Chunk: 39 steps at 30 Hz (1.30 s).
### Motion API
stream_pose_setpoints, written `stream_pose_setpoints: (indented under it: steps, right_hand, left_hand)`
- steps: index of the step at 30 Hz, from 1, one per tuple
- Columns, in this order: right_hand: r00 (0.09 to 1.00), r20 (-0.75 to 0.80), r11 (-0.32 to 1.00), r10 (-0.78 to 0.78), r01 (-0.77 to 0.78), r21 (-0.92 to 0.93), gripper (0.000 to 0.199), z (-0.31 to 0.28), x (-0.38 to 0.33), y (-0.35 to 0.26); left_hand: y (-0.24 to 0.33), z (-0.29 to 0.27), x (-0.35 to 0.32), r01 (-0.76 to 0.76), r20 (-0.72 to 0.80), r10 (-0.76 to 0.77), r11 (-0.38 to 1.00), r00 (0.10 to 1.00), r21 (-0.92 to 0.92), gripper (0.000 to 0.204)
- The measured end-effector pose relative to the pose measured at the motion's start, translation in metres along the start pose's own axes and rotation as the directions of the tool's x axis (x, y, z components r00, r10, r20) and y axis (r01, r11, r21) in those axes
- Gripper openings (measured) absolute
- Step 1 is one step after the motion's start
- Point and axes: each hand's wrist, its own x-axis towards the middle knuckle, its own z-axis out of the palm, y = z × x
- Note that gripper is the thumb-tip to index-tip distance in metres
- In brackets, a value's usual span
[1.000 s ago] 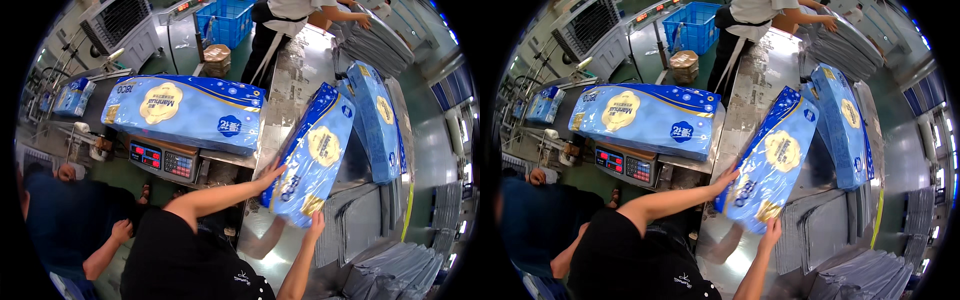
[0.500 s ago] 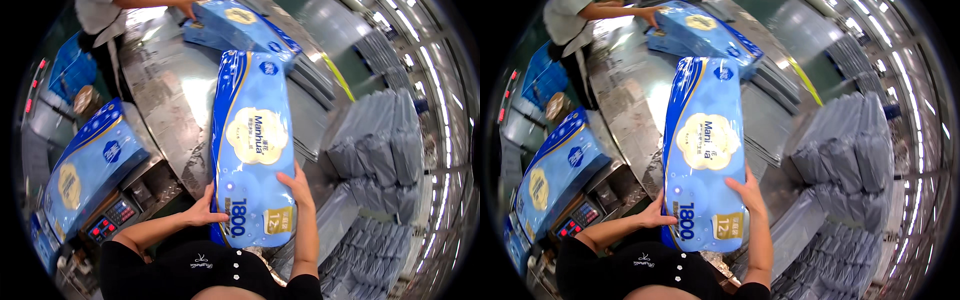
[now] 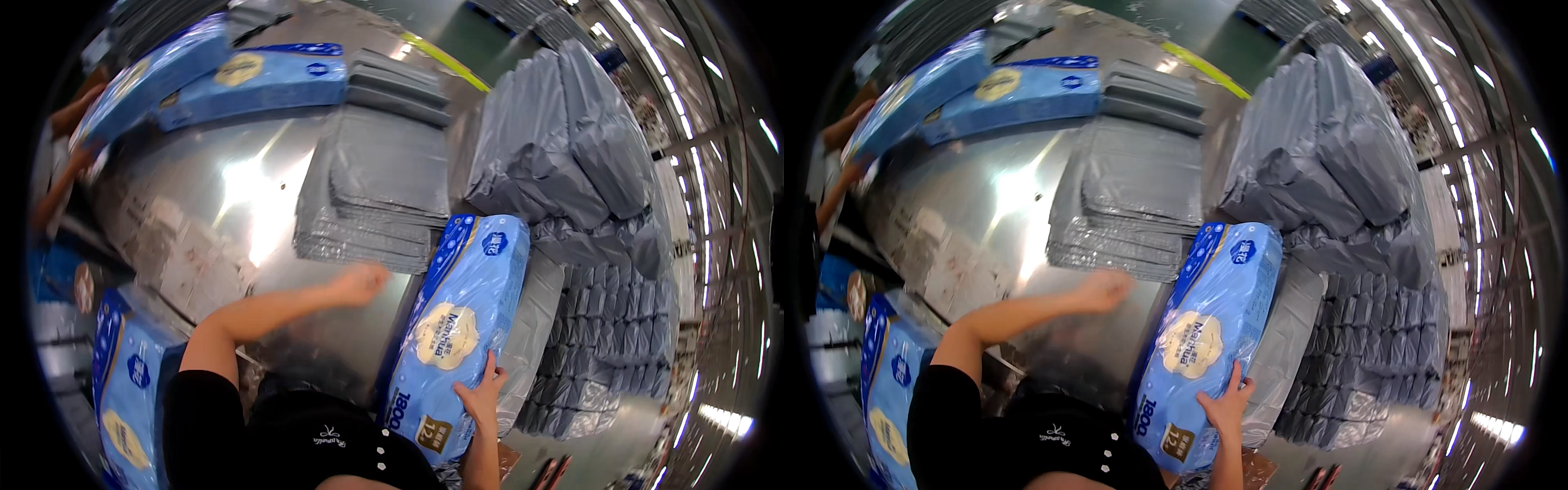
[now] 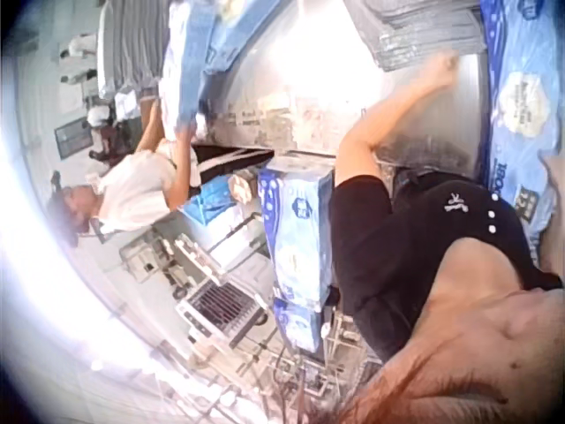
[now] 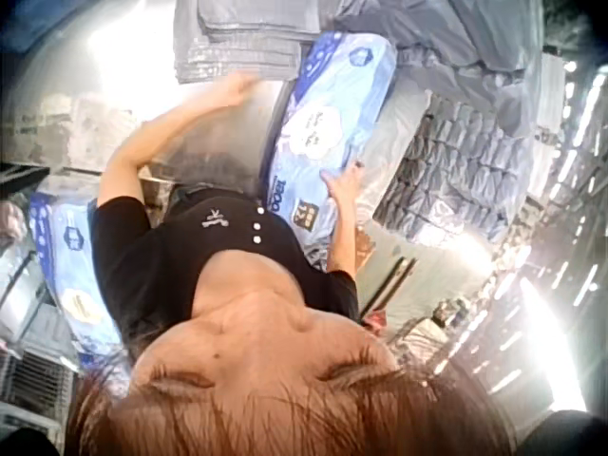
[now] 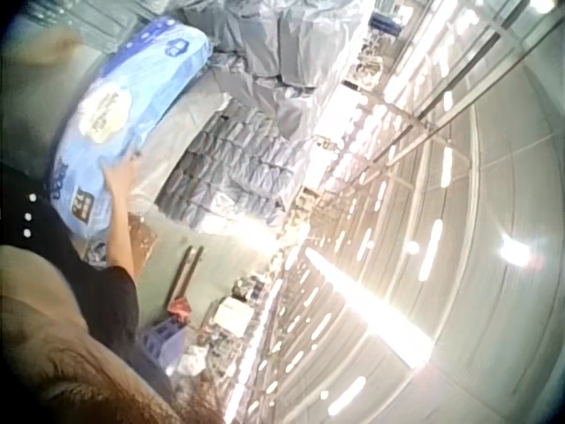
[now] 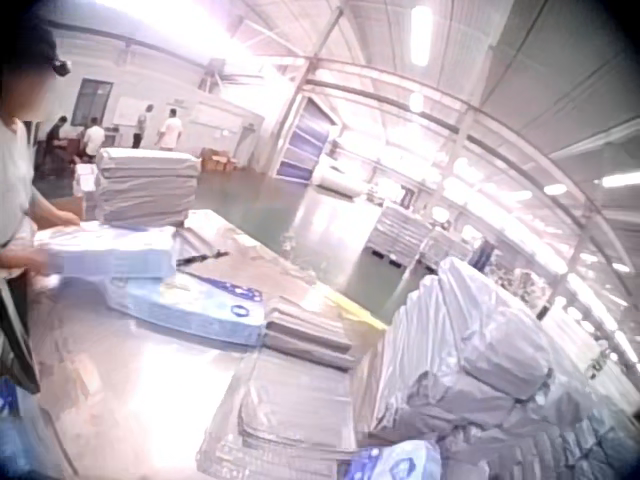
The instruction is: The person places packages of tissue paper into gray plastic mailer bags on a metal table. They fold the top of each bag closed and stack the sealed packages. Another person is visible in the background performing similar packaging tasks.
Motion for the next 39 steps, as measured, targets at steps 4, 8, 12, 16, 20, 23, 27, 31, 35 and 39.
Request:
stream_pose_setpoints:
  steps: [4, 8, 12, 16, 20, 23, 27, 31, 35, 39]
  right_hand:
    - [0.967, -0.223, 0.991, 0.122, -0.106, 0.083, 0.099, 0.012, 0.023, -0.008]
    - [0.964, -0.226, 0.904, 0.141, -0.032, 0.427, 0.096, 0.017, 0.044, 0.033]
    - [0.989, -0.099, 0.752, 0.111, -0.018, 0.659, 0.088, -0.017, 0.04, 0.025]
    - [0.995, 0.096, 0.579, 0.028, -0.094, 0.81, 0.085, -0.021, 0.037, 0.026]
    - [0.94, 0.322, 0.442, -0.116, -0.241, 0.864, 0.083, -0.002, 0.065, 0.016]
    - [0.837, 0.503, 0.354, -0.214, -0.413, 0.839, 0.08, 0.029, 0.092, 0.006]
    - [0.781, 0.55, 0.391, -0.295, -0.427, 0.815, 0.079, 0.072, 0.13, -0.006]
    - [0.827, 0.513, 0.346, -0.229, -0.424, 0.837, 0.075, 0.099, 0.169, 0.009]
    - [0.881, 0.406, 0.08, -0.242, -0.399, 0.913, 0.071, 0.106, 0.204, -0.027]
    - [0.955, 0.054, 0.698, -0.293, 0.174, 0.695, 0.06, 0.156, 0.255, -0.047]
  left_hand:
    - [-0.052, -0.075, 0.132, 0.142, -0.237, -0.022, 0.852, 0.971, 0.503, 0.026]
    - [-0.125, -0.091, 0.188, 0.038, -0.021, -0.041, 0.476, 0.999, 0.879, 0.022]
    - [-0.14, -0.106, 0.204, -0.029, 0.092, -0.113, 0.465, 0.989, 0.885, 0.018]
    - [-0.106, -0.131, 0.196, -0.079, 0.148, -0.083, 0.547, 0.985, 0.833, 0.015]
    - [-0.085, -0.149, 0.192, -0.241, 0.2, 0.134, 0.548, 0.971, 0.801, 0.013]
    - [-0.087, -0.161, 0.194, -0.13, 0.042, 0.149, 0.654, 0.988, 0.745, 0.014]
    - [-0.088, -0.187, 0.191, -0.208, 0.111, 0.186, 0.667, 0.976, 0.715, 0.012]
    - [-0.107, -0.221, 0.183, -0.361, 0.308, 0.19, 0.454, 0.932, 0.814, 0.01]
    - [-0.115, -0.22, 0.19, -0.234, 0.142, 0.229, 0.448, 0.963, 0.863, 0.01]
    - [-0.133, -0.182, 0.223, -0.358, 0.172, 0.354, 0.571, 0.919, 0.738, 0.015]
